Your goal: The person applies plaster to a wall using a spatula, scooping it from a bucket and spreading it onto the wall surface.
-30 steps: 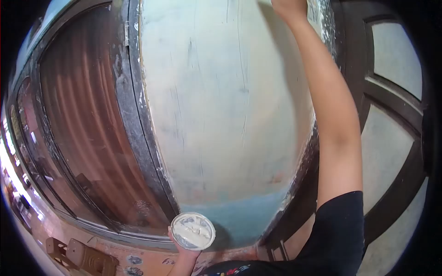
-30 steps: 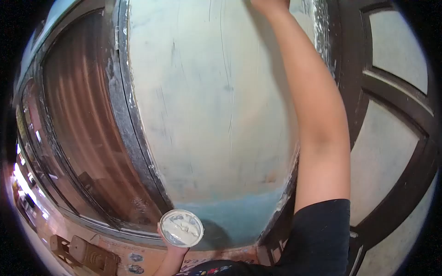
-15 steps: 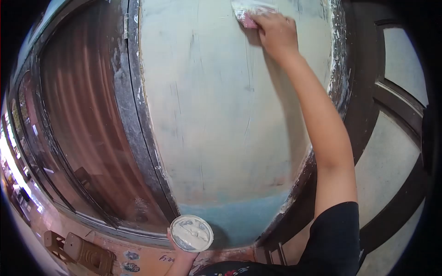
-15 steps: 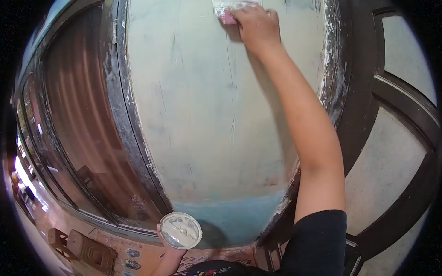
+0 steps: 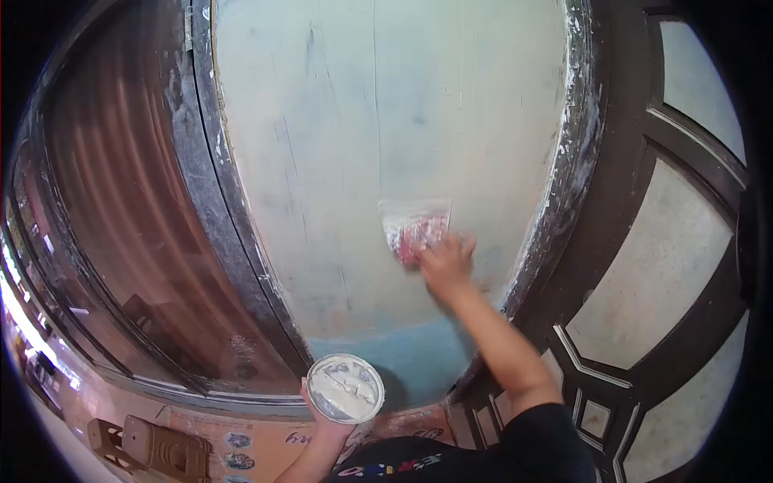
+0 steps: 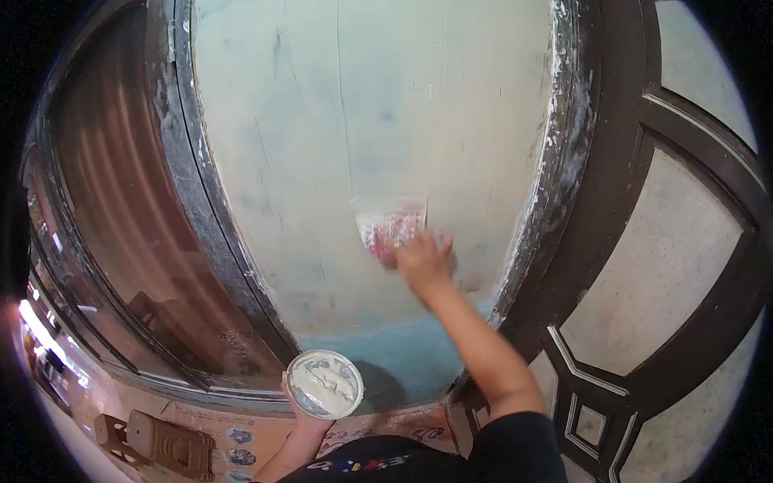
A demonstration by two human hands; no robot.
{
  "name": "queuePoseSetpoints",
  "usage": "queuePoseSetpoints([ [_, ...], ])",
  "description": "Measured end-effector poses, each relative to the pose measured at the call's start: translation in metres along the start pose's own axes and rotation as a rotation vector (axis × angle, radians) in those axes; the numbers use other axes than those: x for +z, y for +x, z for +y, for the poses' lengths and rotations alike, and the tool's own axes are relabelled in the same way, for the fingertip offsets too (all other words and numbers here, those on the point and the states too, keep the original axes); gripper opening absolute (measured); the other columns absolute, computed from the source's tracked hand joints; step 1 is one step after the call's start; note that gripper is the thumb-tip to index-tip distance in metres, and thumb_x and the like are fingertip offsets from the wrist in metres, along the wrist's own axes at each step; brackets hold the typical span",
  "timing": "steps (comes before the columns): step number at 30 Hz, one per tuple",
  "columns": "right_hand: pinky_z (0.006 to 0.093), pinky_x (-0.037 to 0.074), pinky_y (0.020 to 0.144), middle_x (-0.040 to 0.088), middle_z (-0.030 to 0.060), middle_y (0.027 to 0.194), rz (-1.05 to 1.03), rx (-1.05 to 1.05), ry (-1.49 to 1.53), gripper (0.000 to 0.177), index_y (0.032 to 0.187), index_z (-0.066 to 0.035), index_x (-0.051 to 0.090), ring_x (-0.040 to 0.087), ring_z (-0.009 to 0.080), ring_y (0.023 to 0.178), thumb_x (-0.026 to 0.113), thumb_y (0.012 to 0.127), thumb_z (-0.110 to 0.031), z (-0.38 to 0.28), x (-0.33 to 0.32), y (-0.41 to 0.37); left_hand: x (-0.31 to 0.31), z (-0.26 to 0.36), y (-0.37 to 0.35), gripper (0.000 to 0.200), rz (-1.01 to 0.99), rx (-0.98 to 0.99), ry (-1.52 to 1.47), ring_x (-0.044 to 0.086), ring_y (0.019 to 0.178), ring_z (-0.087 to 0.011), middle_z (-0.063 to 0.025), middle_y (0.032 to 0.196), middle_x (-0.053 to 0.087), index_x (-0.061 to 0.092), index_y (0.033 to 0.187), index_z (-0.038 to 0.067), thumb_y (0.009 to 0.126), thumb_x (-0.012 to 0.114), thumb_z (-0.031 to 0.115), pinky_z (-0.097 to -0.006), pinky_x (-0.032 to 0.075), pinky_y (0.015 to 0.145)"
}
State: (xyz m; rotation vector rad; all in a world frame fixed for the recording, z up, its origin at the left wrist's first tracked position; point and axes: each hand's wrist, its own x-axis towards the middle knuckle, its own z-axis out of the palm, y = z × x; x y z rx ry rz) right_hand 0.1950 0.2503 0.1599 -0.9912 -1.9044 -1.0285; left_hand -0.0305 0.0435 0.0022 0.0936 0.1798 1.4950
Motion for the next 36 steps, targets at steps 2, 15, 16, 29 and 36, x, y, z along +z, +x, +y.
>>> queuePoseSetpoints([
  [2, 0.0576, 0.028, 0.096, 0.061, -0.0014, 0.115, -0.055, 0.022, 0.013, 0.040, 0.112, -0.035, 0.068, 0.050, 0.0226, 0.109, 0.070, 0.074, -0.023, -0.021, 0.036, -0.081, -0.004, 0.004, 0.000, 0.075, -0.017, 0.008, -0.009, 0.049, 0.123, -0.0352, -0.0111, 0.135, 0.052, 0.050, 0.134, 0.015, 0.083, 0.043, 0.070, -0.0548, 0.039, 0.103],
  [15, 0.0615, 0.030, 0.099, 0.058, 0.0040, 0.119, -0.459, 0.157, 0.271, 0.044, 0.116, -0.028, 0.066, 0.049, 0.0242, 0.117, 0.071, 0.073, -0.019, -0.093, 0.029, -0.255, -0.017, 0.003, -0.014, 0.077, 0.032, 0.035, 0.019, 0.046, 0.126, -0.0356, -0.0111, 0.139, 0.049, 0.048, 0.136, 0.016, 0.083, 0.042, 0.072, -0.0562, 0.036, 0.105],
  [16, 0.0610, 0.030, 0.098, 0.058, 0.0046, 0.117, -0.485, 0.178, 0.295, 0.046, 0.116, -0.026, 0.066, 0.050, 0.0246, 0.115, 0.071, 0.072, -0.017, -0.093, 0.022, -0.248, -0.020, 0.002, -0.014, 0.077, 0.026, 0.061, 0.004, 0.046, 0.126, -0.0359, -0.0112, 0.139, 0.049, 0.049, 0.136, 0.017, 0.082, 0.045, 0.071, -0.0573, 0.035, 0.106],
  [29, 0.0447, 0.045, 0.067, 0.063, 0.0096, 0.091, 0.134, -0.194, 0.653, 0.043, 0.111, -0.016, 0.068, 0.056, 0.0325, 0.074, 0.069, 0.068, -0.011, -0.081, -0.036, 0.036, -0.015, 0.013, -0.006, 0.076, -0.047, 0.105, -0.077, 0.049, 0.123, -0.0368, -0.0124, 0.135, 0.053, 0.052, 0.133, 0.015, 0.082, 0.043, 0.071, -0.0562, 0.038, 0.104],
  [36, 0.0384, 0.046, 0.070, 0.063, 0.0029, 0.081, 0.758, -0.356, 0.252, 0.039, 0.110, -0.029, 0.069, 0.059, 0.0260, 0.078, 0.065, 0.076, -0.010, -0.025, -0.112, 0.319, -0.023, 0.029, -0.004, 0.076, -0.082, 0.122, -0.113, 0.050, 0.121, -0.0379, -0.0127, 0.134, 0.054, 0.053, 0.132, 0.015, 0.080, 0.045, 0.070, -0.0585, 0.038, 0.103],
])
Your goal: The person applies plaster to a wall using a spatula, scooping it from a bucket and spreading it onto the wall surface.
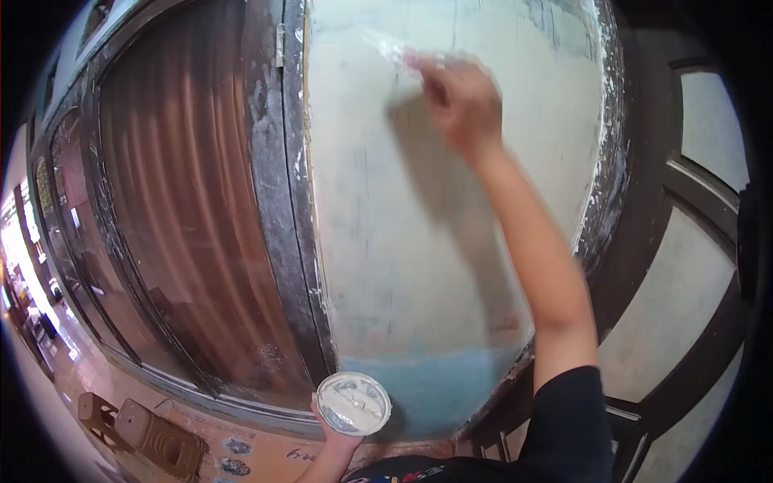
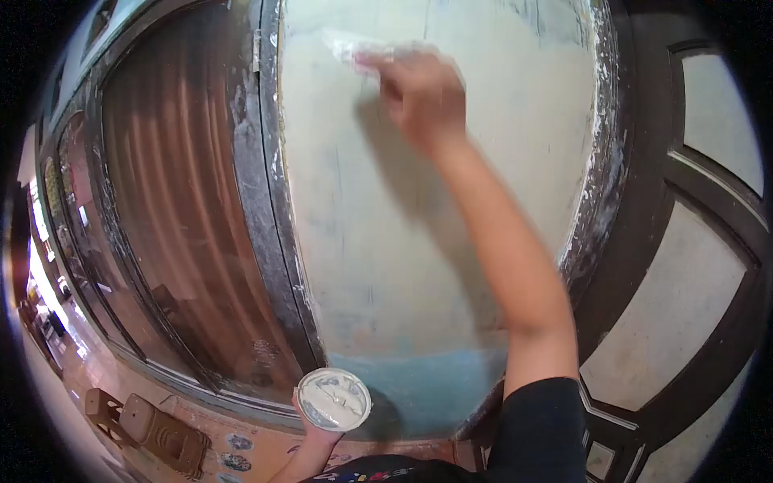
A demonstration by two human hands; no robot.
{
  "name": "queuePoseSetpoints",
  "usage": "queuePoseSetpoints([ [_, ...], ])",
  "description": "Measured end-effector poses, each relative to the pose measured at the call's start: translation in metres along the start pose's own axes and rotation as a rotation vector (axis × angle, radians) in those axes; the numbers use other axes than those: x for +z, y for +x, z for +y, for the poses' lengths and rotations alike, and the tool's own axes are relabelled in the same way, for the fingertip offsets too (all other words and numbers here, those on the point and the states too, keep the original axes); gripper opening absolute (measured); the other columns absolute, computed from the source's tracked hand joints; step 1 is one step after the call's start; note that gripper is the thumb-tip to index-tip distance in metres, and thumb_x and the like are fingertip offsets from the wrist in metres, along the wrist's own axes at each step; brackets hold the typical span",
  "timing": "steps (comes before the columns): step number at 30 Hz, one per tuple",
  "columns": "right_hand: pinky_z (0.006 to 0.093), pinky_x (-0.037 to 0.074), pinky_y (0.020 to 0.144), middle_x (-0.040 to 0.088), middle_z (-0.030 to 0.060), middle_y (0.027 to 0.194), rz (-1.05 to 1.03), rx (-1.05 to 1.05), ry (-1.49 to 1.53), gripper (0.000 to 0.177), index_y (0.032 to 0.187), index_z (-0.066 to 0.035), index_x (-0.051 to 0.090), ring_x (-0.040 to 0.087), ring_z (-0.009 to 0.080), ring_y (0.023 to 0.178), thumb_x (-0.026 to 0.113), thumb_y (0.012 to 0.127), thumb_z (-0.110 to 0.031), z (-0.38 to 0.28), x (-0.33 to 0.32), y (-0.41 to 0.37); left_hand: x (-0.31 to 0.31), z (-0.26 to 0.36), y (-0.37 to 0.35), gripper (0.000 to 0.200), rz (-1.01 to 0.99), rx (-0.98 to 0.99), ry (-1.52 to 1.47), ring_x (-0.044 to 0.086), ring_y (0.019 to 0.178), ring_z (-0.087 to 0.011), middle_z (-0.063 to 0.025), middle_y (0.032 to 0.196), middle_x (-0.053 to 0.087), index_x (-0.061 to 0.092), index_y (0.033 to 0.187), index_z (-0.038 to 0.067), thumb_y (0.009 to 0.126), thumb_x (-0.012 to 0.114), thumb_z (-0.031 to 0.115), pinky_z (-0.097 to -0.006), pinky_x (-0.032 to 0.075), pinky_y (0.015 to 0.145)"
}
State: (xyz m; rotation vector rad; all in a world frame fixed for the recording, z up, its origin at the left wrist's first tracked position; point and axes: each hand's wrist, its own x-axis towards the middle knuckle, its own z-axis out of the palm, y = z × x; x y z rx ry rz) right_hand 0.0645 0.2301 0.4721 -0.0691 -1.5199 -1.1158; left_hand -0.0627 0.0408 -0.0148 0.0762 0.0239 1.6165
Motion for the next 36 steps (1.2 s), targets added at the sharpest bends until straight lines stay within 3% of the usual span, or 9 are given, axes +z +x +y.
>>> queuePoseSetpoints([
  [3, 0.0442, 0.049, 0.085, 0.069, 0.0158, 0.098, -0.239, 0.217, -0.069, 0.028, 0.104, -0.016, 0.072, 0.063, 0.0338, 0.096, 0.054, 0.084, -0.013, 0.023, 0.013, 0.100, -0.008, 0.009, 0.003, 0.076, 0.029, 0.034, 0.002, 0.049, 0.122, -0.0381, -0.0131, 0.135, 0.053, 0.054, 0.131, 0.015, 0.080, 0.046, 0.071, -0.0588, 0.038, 0.103],
  [8, 0.0442, 0.049, 0.083, 0.068, 0.0126, 0.093, -0.116, 0.142, -0.177, 0.021, 0.095, -0.015, 0.073, 0.063, 0.0324, 0.092, 0.056, 0.083, -0.013, 0.050, 0.064, 0.137, -0.025, 0.030, 0.002, 0.078, 0.049, 0.061, -0.026, 0.048, 0.123, -0.0390, -0.0132, 0.136, 0.052, 0.051, 0.134, 0.016, 0.079, 0.046, 0.072, -0.0604, 0.037, 0.103],
  [12, 0.0412, 0.046, 0.087, 0.069, 0.0113, 0.095, -0.243, 0.197, -0.252, 0.019, 0.093, -0.014, 0.072, 0.061, 0.0302, 0.098, 0.056, 0.084, -0.016, 0.017, 0.058, 0.097, -0.032, 0.052, -0.004, 0.079, 0.079, 0.054, -0.015, 0.047, 0.124, -0.0390, -0.0128, 0.137, 0.051, 0.050, 0.135, 0.016, 0.079, 0.045, 0.073, -0.0614, 0.036, 0.104],
  [14, 0.0429, 0.049, 0.079, 0.069, 0.0111, 0.090, -0.053, -0.014, -0.288, 0.018, 0.097, -0.015, 0.071, 0.064, 0.0300, 0.088, 0.057, 0.086, -0.019, 0.009, 0.060, 0.056, -0.042, 0.060, -0.003, 0.078, 0.042, 0.047, -0.015, 0.048, 0.125, -0.0383, -0.0127, 0.137, 0.051, 0.050, 0.135, 0.016, 0.081, 0.045, 0.072, -0.0610, 0.036, 0.105],
  [16, 0.0406, 0.044, 0.080, 0.066, 0.0009, 0.091, -0.231, 0.020, -0.378, 0.032, 0.112, -0.024, 0.068, 0.060, 0.0246, 0.091, 0.066, 0.081, -0.014, -0.008, 0.050, 0.009, -0.041, 0.069, -0.002, 0.077, 0.073, 0.018, -0.004, 0.048, 0.125, -0.0380, -0.0127, 0.137, 0.051, 0.050, 0.135, 0.016, 0.081, 0.044, 0.071, -0.0604, 0.036, 0.105],
  [19, 0.0442, 0.036, 0.091, 0.064, -0.0032, 0.100, -0.383, 0.156, -0.364, 0.041, 0.115, -0.028, 0.067, 0.056, 0.0198, 0.099, 0.069, 0.076, -0.015, -0.060, 0.027, -0.068, -0.037, 0.080, 0.004, 0.076, 0.075, -0.024, 0.020, 0.048, 0.124, -0.0375, -0.0127, 0.137, 0.051, 0.050, 0.135, 0.015, 0.083, 0.042, 0.071, -0.0584, 0.037, 0.105],
  [25, 0.0501, 0.030, 0.092, 0.062, -0.0031, 0.120, -0.603, 0.373, -0.232, 0.041, 0.111, -0.026, 0.070, 0.051, 0.0248, 0.103, 0.070, 0.071, -0.017, -0.186, -0.034, -0.241, -0.036, 0.092, 0.010, 0.078, 0.117, -0.138, 0.034, 0.048, 0.125, -0.0371, -0.0121, 0.138, 0.050, 0.048, 0.137, 0.015, 0.084, 0.039, 0.071, -0.0578, 0.038, 0.104],
  [30, 0.0521, 0.030, 0.089, 0.060, -0.0051, 0.120, -0.823, 0.435, -0.127, 0.040, 0.111, -0.028, 0.069, 0.046, 0.0210, 0.112, 0.070, 0.073, -0.020, -0.301, -0.086, -0.407, -0.041, 0.091, 0.004, 0.077, 0.114, -0.142, 0.060, 0.048, 0.124, -0.0369, -0.0127, 0.138, 0.051, 0.049, 0.136, 0.014, 0.084, 0.039, 0.071, -0.0567, 0.038, 0.104],
  [36, 0.0568, 0.030, 0.093, 0.060, -0.0032, 0.121, -1.009, 0.573, 0.002, 0.038, 0.112, -0.030, 0.068, 0.049, 0.0220, 0.112, 0.069, 0.075, -0.020, -0.371, -0.139, -0.463, -0.048, 0.081, -0.006, 0.078, 0.128, -0.093, 0.107, 0.049, 0.124, -0.0362, -0.0127, 0.137, 0.051, 0.049, 0.136, 0.014, 0.084, 0.039, 0.071, -0.0563, 0.038, 0.104],
])
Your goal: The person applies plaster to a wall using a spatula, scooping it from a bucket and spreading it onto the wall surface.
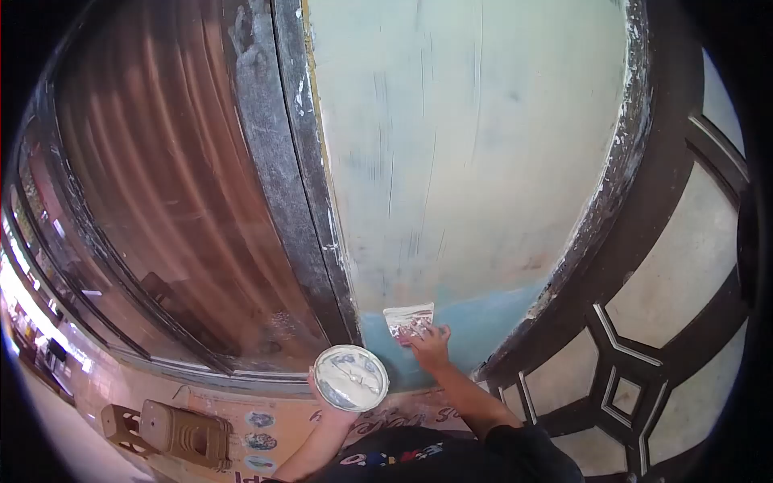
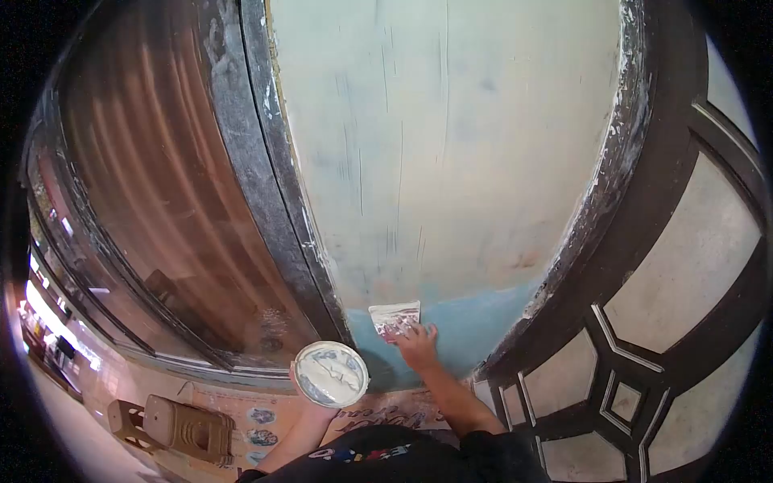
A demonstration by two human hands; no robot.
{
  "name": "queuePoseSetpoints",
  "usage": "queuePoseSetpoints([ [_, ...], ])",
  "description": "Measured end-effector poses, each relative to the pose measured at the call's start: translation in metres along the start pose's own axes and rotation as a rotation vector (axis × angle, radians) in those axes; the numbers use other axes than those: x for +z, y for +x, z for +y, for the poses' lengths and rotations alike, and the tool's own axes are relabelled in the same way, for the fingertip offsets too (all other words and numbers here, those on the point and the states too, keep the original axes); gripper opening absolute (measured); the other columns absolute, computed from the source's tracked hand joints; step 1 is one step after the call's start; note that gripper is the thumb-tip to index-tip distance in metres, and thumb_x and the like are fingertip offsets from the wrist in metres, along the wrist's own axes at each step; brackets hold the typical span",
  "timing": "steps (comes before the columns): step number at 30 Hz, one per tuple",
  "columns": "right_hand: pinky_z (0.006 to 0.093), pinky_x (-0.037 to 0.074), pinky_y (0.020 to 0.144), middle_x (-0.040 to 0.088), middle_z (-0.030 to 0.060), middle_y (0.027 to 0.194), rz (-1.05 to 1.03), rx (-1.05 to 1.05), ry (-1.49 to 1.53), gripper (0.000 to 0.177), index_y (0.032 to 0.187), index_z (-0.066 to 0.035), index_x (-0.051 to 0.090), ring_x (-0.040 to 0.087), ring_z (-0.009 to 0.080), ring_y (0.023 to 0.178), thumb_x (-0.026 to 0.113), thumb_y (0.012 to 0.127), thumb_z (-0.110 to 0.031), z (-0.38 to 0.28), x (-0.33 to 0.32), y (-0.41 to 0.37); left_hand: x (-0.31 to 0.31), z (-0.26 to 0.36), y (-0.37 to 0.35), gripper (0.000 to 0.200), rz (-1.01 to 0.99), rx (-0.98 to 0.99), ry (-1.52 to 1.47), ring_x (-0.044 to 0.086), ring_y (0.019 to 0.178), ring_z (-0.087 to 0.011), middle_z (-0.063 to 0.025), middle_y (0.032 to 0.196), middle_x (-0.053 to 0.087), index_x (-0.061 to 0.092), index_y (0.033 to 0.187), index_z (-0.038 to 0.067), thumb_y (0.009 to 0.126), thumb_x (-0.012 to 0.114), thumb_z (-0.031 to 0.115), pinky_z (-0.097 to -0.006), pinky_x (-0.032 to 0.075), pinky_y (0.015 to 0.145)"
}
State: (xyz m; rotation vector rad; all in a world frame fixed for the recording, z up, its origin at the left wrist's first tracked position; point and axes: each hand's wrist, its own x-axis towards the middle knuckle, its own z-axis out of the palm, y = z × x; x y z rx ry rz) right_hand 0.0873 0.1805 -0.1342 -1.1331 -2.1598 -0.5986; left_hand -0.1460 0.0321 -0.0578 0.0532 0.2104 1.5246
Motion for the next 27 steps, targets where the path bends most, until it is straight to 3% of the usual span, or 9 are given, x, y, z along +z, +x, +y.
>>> queuePoseSetpoints([
  [6, 0.0586, 0.028, 0.095, 0.064, 0.0018, 0.113, -0.042, 0.052, 0.123, 0.038, 0.111, -0.026, 0.069, 0.053, 0.0243, 0.110, 0.068, 0.074, -0.017, -0.008, -0.049, 0.013, 0.003, -0.010, -0.011, 0.079, 0.006, -0.011, -0.020, 0.048, 0.124, -0.0365, -0.0124, 0.137, 0.051, 0.048, 0.136, 0.015, 0.083, 0.042, 0.072, -0.0568, 0.038, 0.104],
  [8, 0.0526, 0.036, 0.094, 0.065, 0.0083, 0.109, -0.160, 0.128, 0.197, 0.033, 0.109, -0.015, 0.068, 0.057, 0.0270, 0.105, 0.067, 0.077, -0.012, -0.009, -0.073, 0.025, 0.004, -0.011, -0.012, 0.078, 0.013, 0.004, -0.035, 0.048, 0.124, -0.0366, -0.0124, 0.137, 0.050, 0.048, 0.136, 0.015, 0.083, 0.042, 0.072, -0.0570, 0.038, 0.104],
  [9, 0.0526, 0.036, 0.094, 0.065, 0.0083, 0.109, -0.160, 0.119, 0.199, 0.033, 0.109, -0.015, 0.068, 0.057, 0.0270, 0.105, 0.067, 0.077, -0.012, -0.009, -0.078, 0.033, 0.004, -0.012, -0.011, 0.078, -0.002, 0.008, -0.038, 0.048, 0.124, -0.0367, -0.0124, 0.137, 0.050, 0.048, 0.137, 0.015, 0.083, 0.042, 0.072, -0.0572, 0.038, 0.104],
  [11, 0.0416, 0.043, 0.089, 0.064, 0.0153, 0.106, 0.006, 0.216, 0.525, 0.025, 0.107, -0.005, 0.065, 0.060, 0.0284, 0.098, 0.064, 0.083, -0.010, -0.008, -0.086, 0.047, 0.005, -0.014, -0.012, 0.078, -0.026, 0.011, -0.046, 0.048, 0.125, -0.0367, -0.0123, 0.138, 0.050, 0.048, 0.137, 0.016, 0.083, 0.042, 0.072, -0.0575, 0.038, 0.104],
  [12, 0.0416, 0.043, 0.089, 0.064, 0.0153, 0.106, -0.003, 0.212, 0.527, 0.025, 0.107, -0.005, 0.065, 0.060, 0.0284, 0.098, 0.064, 0.083, -0.010, -0.010, -0.097, 0.059, 0.010, -0.015, -0.011, 0.077, -0.032, 0.014, -0.057, 0.048, 0.125, -0.0362, -0.0121, 0.138, 0.051, 0.048, 0.137, 0.016, 0.084, 0.041, 0.071, -0.0566, 0.038, 0.104],
  [14, 0.0356, 0.047, 0.085, 0.063, 0.0103, 0.103, 0.010, 0.571, 0.884, 0.026, 0.113, -0.002, 0.060, 0.061, 0.0289, 0.089, 0.060, 0.089, -0.011, -0.017, -0.120, 0.085, 0.019, -0.016, -0.009, 0.077, -0.008, 0.023, -0.061, 0.048, 0.125, -0.0359, -0.0120, 0.137, 0.051, 0.049, 0.137, 0.016, 0.084, 0.041, 0.071, -0.0561, 0.039, 0.104],
  [15, 0.0356, 0.047, 0.085, 0.063, 0.0103, 0.103, -0.004, 0.573, 0.887, 0.026, 0.113, -0.002, 0.060, 0.061, 0.0289, 0.089, 0.060, 0.089, -0.011, -0.020, -0.132, 0.097, 0.024, -0.016, -0.008, 0.077, 0.011, 0.027, -0.057, 0.049, 0.124, -0.0356, -0.0120, 0.137, 0.051, 0.049, 0.136, 0.016, 0.084, 0.041, 0.071, -0.0556, 0.039, 0.104],
  [18, 0.0274, 0.045, 0.085, 0.057, 0.0033, 0.102, 0.097, 0.634, 1.355, 0.021, 0.114, -0.002, 0.050, 0.053, 0.0096, 0.092, 0.054, 0.095, -0.004, -0.024, -0.147, 0.116, 0.049, -0.015, -0.002, 0.076, -0.020, 0.052, -0.020, 0.049, 0.124, -0.0353, -0.0116, 0.138, 0.051, 0.049, 0.137, 0.015, 0.084, 0.040, 0.070, -0.0547, 0.039, 0.105],
  [27, 0.0268, 0.046, 0.082, 0.056, 0.0057, 0.101, 0.163, 0.527, 1.380, 0.023, 0.115, 0.000, 0.044, 0.053, 0.0100, 0.091, 0.055, 0.095, -0.005, -0.034, -0.165, 0.119, 0.096, -0.015, 0.012, 0.075, -0.141, 0.071, -0.047, 0.052, 0.121, -0.0353, -0.0125, 0.135, 0.053, 0.051, 0.134, 0.013, 0.086, 0.040, 0.069, -0.0517, 0.040, 0.104],
])
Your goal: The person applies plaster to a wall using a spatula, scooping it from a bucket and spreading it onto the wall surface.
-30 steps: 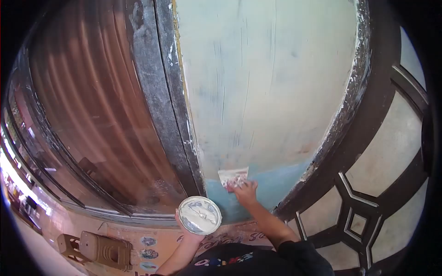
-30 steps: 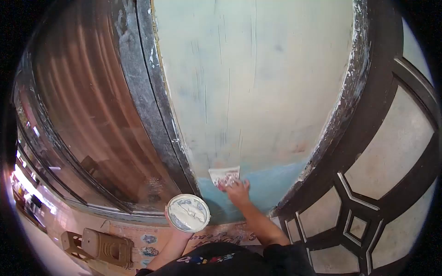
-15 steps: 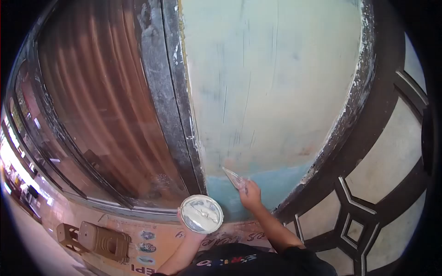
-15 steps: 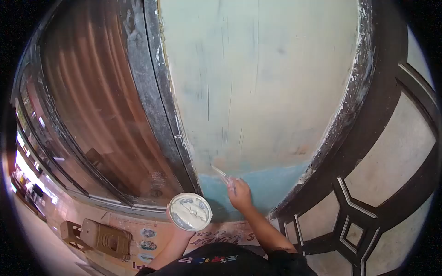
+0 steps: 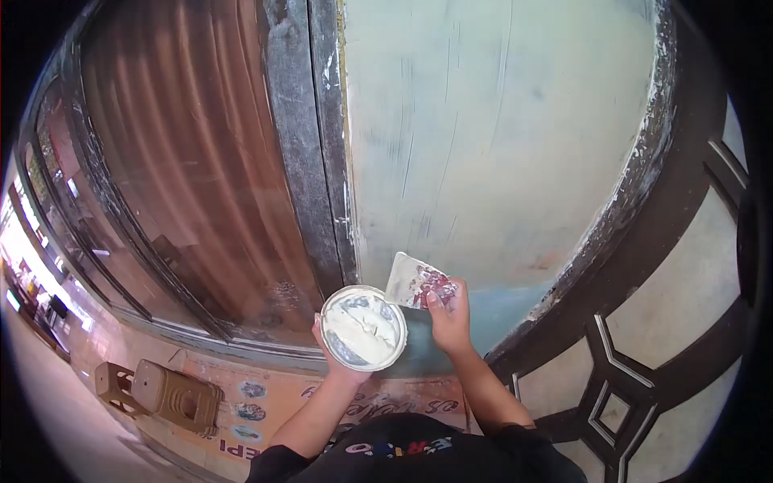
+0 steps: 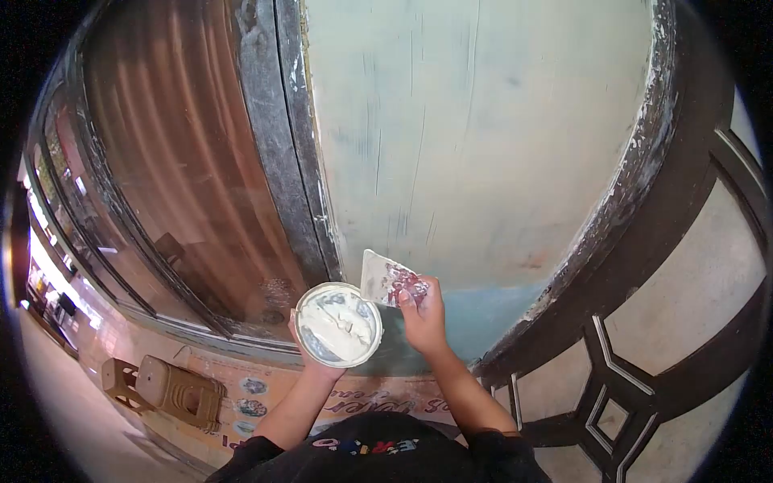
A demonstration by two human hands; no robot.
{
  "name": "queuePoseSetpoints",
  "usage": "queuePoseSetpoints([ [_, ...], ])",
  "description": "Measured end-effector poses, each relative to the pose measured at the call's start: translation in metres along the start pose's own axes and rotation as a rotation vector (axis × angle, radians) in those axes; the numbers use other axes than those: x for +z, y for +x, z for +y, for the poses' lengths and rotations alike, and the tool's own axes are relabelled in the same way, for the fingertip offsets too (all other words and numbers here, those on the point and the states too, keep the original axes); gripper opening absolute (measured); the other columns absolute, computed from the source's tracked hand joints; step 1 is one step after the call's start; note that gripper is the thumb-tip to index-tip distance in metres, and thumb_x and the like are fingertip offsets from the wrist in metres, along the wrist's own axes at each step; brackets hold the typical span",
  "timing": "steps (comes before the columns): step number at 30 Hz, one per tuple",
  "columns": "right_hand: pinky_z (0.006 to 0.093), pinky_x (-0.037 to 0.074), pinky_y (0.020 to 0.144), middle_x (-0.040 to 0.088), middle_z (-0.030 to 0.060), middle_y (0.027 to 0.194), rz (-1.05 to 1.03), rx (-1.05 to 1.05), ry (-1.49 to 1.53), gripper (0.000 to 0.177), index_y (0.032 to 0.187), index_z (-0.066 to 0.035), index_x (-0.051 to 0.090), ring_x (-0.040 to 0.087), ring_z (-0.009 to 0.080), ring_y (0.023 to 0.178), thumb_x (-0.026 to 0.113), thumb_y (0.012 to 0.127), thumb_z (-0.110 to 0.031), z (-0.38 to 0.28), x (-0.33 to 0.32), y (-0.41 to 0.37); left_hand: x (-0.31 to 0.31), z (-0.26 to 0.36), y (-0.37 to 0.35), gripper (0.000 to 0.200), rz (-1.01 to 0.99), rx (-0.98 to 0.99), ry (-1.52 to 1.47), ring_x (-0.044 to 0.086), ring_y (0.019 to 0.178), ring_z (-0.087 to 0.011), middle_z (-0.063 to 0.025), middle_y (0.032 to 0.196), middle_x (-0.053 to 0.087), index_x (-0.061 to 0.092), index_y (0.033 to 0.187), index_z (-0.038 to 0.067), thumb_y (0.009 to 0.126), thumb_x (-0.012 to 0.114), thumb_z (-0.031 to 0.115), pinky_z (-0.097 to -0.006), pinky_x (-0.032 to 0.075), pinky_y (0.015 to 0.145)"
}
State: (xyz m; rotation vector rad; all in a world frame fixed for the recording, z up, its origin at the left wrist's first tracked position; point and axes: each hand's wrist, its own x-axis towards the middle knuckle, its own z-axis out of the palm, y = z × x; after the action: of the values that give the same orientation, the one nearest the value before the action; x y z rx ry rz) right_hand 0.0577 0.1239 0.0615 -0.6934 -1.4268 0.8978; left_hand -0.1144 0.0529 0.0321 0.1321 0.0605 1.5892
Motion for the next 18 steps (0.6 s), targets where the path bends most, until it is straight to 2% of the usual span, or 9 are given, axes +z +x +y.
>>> queuePoseSetpoints([
  [4, 0.0275, 0.047, 0.078, 0.058, 0.0051, 0.097, 0.009, -0.061, -0.034, 0.024, 0.115, 0.000, 0.044, 0.054, 0.0100, 0.086, 0.056, 0.095, -0.005, 0.001, -0.002, -0.005, -0.001, -0.003, 0.003, 0.078, 0.019, -0.008, 0.027, 0.049, 0.124, -0.0341, -0.0116, 0.139, 0.050, 0.047, 0.138, 0.014, 0.086, 0.038, 0.071, -0.0511, 0.039, 0.105],
  [7, 0.0305, 0.048, 0.073, 0.060, 0.0072, 0.089, 0.105, -0.116, -0.106, 0.024, 0.111, 0.001, 0.047, 0.056, 0.0125, 0.078, 0.059, 0.093, -0.008, 0.005, -0.006, -0.005, 0.004, -0.005, 0.003, 0.077, 0.017, -0.014, 0.045, 0.050, 0.124, -0.0341, -0.0115, 0.138, 0.051, 0.048, 0.137, 0.014, 0.086, 0.038, 0.071, -0.0512, 0.040, 0.104],
  [9, 0.0349, 0.050, 0.067, 0.063, 0.0129, 0.083, 0.046, -0.167, -0.350, 0.023, 0.107, 0.001, 0.050, 0.061, 0.0203, 0.072, 0.062, 0.091, -0.012, 0.006, -0.006, -0.006, 0.008, -0.006, 0.006, 0.076, 0.024, -0.010, 0.042, 0.050, 0.123, -0.0342, -0.0115, 0.138, 0.051, 0.048, 0.137, 0.014, 0.087, 0.037, 0.070, -0.0509, 0.040, 0.104],
  [10, 0.0349, 0.050, 0.067, 0.063, 0.0129, 0.083, 0.048, -0.165, -0.351, 0.023, 0.107, 0.001, 0.050, 0.061, 0.0203, 0.072, 0.062, 0.091, -0.012, 0.003, -0.004, -0.008, 0.008, -0.006, 0.007, 0.076, 0.025, -0.012, 0.042, 0.050, 0.123, -0.0342, -0.0115, 0.138, 0.051, 0.048, 0.137, 0.014, 0.087, 0.037, 0.070, -0.0509, 0.040, 0.104],
  [12, 0.0376, 0.050, 0.067, 0.064, 0.0200, 0.085, -0.011, -0.149, -0.467, 0.024, 0.105, 0.000, 0.053, 0.065, 0.0307, 0.075, 0.063, 0.090, -0.016, -0.006, 0.000, -0.015, 0.006, -0.005, 0.010, 0.076, 0.010, 0.000, -0.007, 0.051, 0.123, -0.0343, -0.0120, 0.137, 0.051, 0.048, 0.137, 0.013, 0.087, 0.037, 0.070, -0.0503, 0.041, 0.103],
  [13, 0.0405, 0.052, 0.068, 0.065, 0.0218, 0.088, -0.048, -0.188, -0.550, 0.023, 0.107, -0.001, 0.055, 0.066, 0.0366, 0.079, 0.062, 0.089, -0.012, -0.002, -0.003, -0.016, 0.004, -0.004, 0.011, 0.076, 0.009, 0.000, -0.009, 0.051, 0.123, -0.0343, -0.0120, 0.137, 0.051, 0.048, 0.137, 0.013, 0.087, 0.037, 0.070, -0.0503, 0.041, 0.103],
  [14, 0.0405, 0.052, 0.068, 0.065, 0.0218, 0.088, -0.048, -0.187, -0.551, 0.023, 0.107, -0.001, 0.055, 0.066, 0.0366, 0.079, 0.062, 0.089, -0.012, 0.002, -0.008, -0.016, 0.002, -0.004, 0.012, 0.076, 0.002, 0.008, 0.001, 0.051, 0.122, -0.0343, -0.0124, 0.137, 0.052, 0.048, 0.137, 0.012, 0.087, 0.037, 0.069, -0.0500, 0.041, 0.103],
  [16, 0.0438, 0.053, 0.072, 0.066, 0.0208, 0.091, -0.297, -0.375, -0.698, 0.022, 0.108, -0.002, 0.058, 0.065, 0.0378, 0.082, 0.061, 0.087, -0.007, 0.016, -0.022, -0.013, 0.000, -0.001, 0.011, 0.076, -0.007, 0.016, 0.013, 0.051, 0.122, -0.0342, -0.0128, 0.137, 0.052, 0.048, 0.137, 0.012, 0.087, 0.037, 0.069, -0.0498, 0.041, 0.103],
  [18, 0.0455, 0.054, 0.075, 0.067, 0.0196, 0.093, -0.347, -0.342, -0.723, 0.023, 0.108, -0.003, 0.060, 0.065, 0.0380, 0.084, 0.059, 0.085, -0.003, 0.026, -0.040, -0.014, 0.001, 0.002, 0.008, 0.073, 0.026, 0.041, -0.013, 0.051, 0.122, -0.0342, -0.0119, 0.136, 0.054, 0.052, 0.134, 0.012, 0.087, 0.040, 0.067, -0.0504, 0.041, 0.104],
])
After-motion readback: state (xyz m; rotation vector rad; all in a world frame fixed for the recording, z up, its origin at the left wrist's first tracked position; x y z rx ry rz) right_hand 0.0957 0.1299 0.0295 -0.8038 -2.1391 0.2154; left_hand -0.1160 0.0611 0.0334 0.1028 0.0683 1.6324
